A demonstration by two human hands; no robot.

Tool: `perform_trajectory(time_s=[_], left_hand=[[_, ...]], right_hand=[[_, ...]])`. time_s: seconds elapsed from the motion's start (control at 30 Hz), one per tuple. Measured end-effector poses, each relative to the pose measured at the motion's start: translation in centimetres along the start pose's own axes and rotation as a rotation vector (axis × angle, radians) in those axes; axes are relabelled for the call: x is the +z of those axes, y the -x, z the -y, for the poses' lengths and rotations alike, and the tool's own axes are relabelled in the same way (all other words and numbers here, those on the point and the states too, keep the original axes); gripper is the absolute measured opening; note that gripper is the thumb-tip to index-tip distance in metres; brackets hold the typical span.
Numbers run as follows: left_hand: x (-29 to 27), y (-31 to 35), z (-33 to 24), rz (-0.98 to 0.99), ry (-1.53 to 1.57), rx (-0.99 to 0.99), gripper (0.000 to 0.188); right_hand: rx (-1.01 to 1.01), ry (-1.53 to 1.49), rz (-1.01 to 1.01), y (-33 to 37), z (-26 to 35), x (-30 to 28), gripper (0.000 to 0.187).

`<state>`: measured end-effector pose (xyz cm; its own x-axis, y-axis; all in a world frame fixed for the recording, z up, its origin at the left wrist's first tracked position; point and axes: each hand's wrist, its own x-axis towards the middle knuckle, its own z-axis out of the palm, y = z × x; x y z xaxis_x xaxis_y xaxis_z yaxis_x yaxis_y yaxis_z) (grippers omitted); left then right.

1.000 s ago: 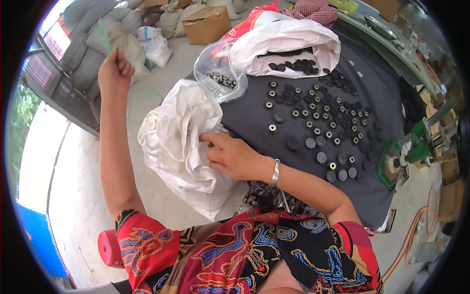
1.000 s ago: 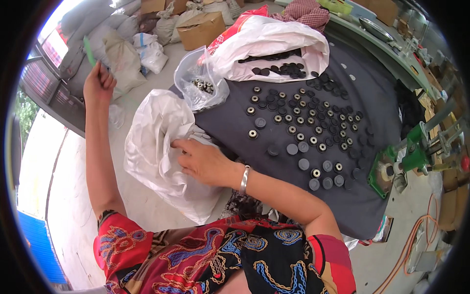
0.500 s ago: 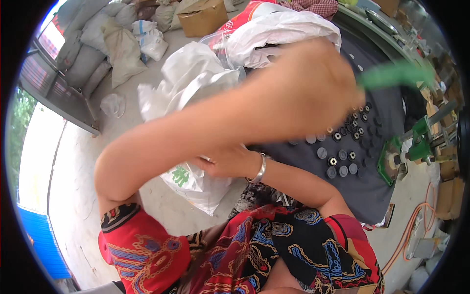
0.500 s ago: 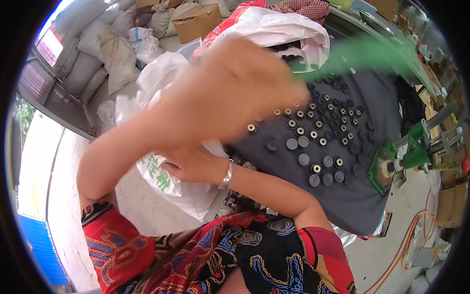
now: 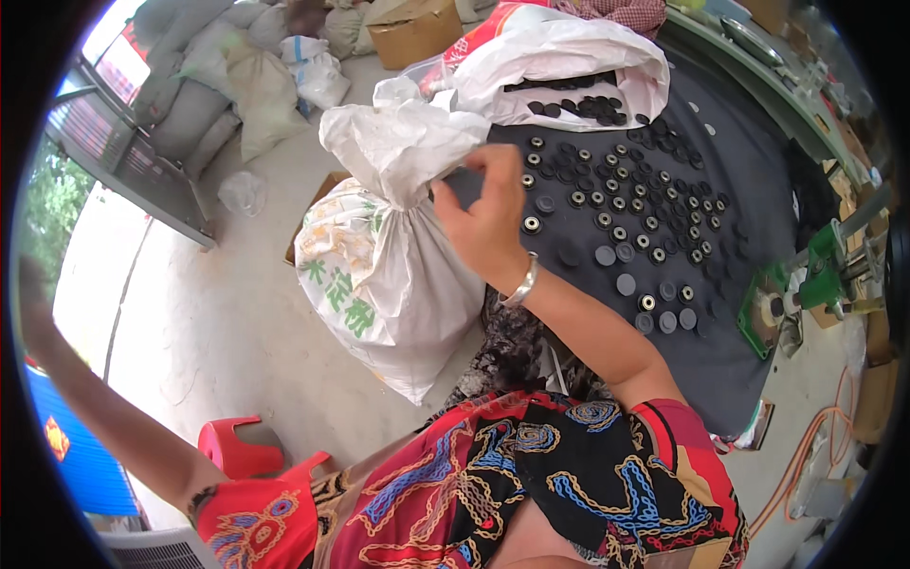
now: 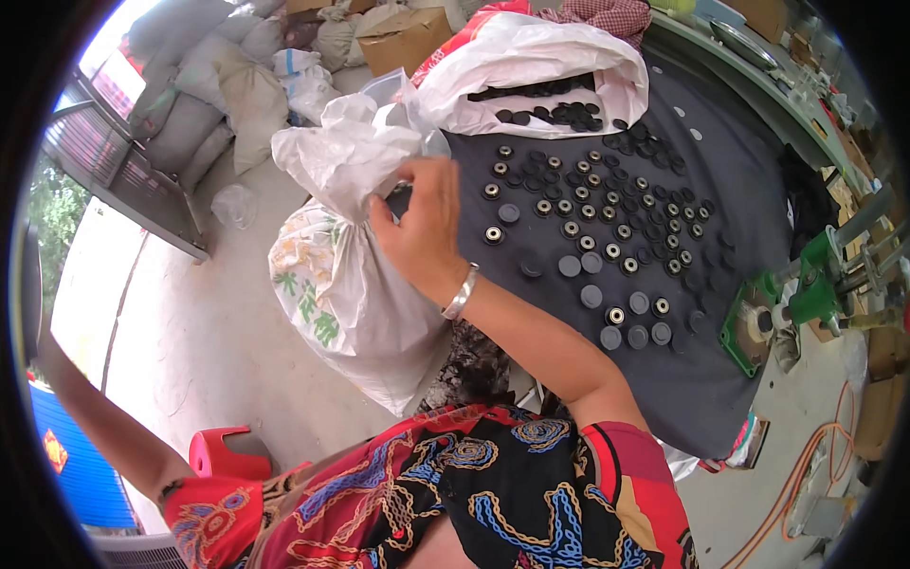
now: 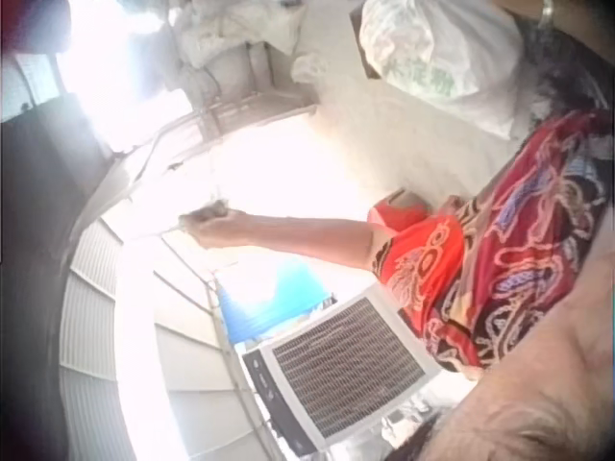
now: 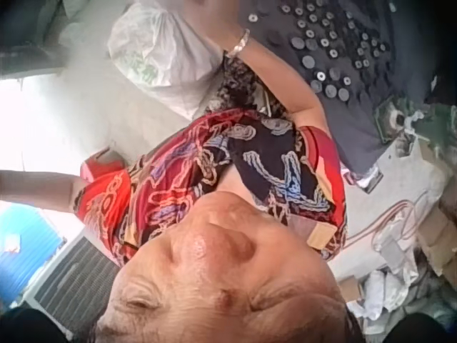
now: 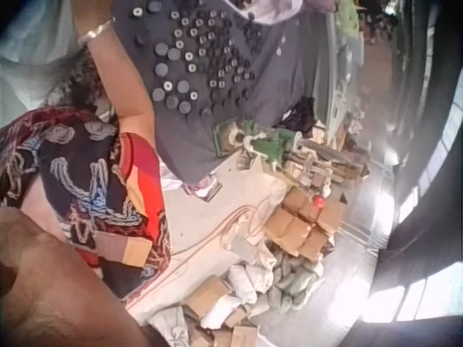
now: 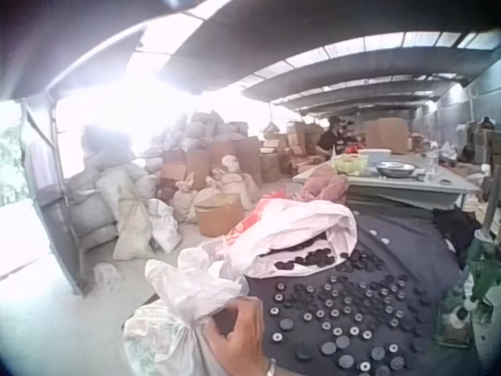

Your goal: The person uses a rubber mallet to tap metal snap fasteners onto a gray fabric sheet laid on a table. They then pick up black plastic caps from a white bag and place them over the fasteners, arranging them in rows.

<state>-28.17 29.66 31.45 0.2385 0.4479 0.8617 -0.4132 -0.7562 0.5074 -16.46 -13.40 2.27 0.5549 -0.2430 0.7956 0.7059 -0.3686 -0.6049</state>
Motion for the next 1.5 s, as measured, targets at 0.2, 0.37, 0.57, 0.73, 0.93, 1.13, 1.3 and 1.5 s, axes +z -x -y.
perform_trajectory(time_s=[0.2,0.37,0.57,0.73,0.93,1.13,1.3,1.5], left_hand=[[-5.0,25.1,27.9,0.820,-0.858,-0.163,0.021],[-4.8,49.6,27.4,0.336,-0.309,-1.446,0.022],[0.9,48.4,24.1,1.314,-0.997,-0.491,0.037],[11.3,30.3,0.6,0.677,-0.281,-0.032,0.046],[16.7,29.8,0.0,1.144,-0.361,-0.023,0.038],[10.4,26.1,1.4,0.428,0.384,-0.928,0.041],[4.2,24.0,0.1,0.209,0.471,-0.820,0.035],[1.7,26.0,-0.8,0.130,0.407,-0.907,0.031]], right_hand=[[-0.426,0.157,0.365,-3.9,1.7,-2.5,0.044],[-0.580,0.222,0.670,1.7,2.9,-3.5,0.012],[-0.576,0.212,0.701,5.3,4.1,-4.7,0.006],[-0.626,0.262,0.773,6.8,4.3,-3.9,0.010],[-0.567,0.166,0.884,7.8,6.1,-3.3,0.035],[0.210,0.008,0.952,9.6,3.2,-4.5,0.083],[0.296,-0.227,1.128,8.6,4.4,-3.5,0.075],[0.021,-0.205,0.933,0.4,7.7,-0.4,0.050]])
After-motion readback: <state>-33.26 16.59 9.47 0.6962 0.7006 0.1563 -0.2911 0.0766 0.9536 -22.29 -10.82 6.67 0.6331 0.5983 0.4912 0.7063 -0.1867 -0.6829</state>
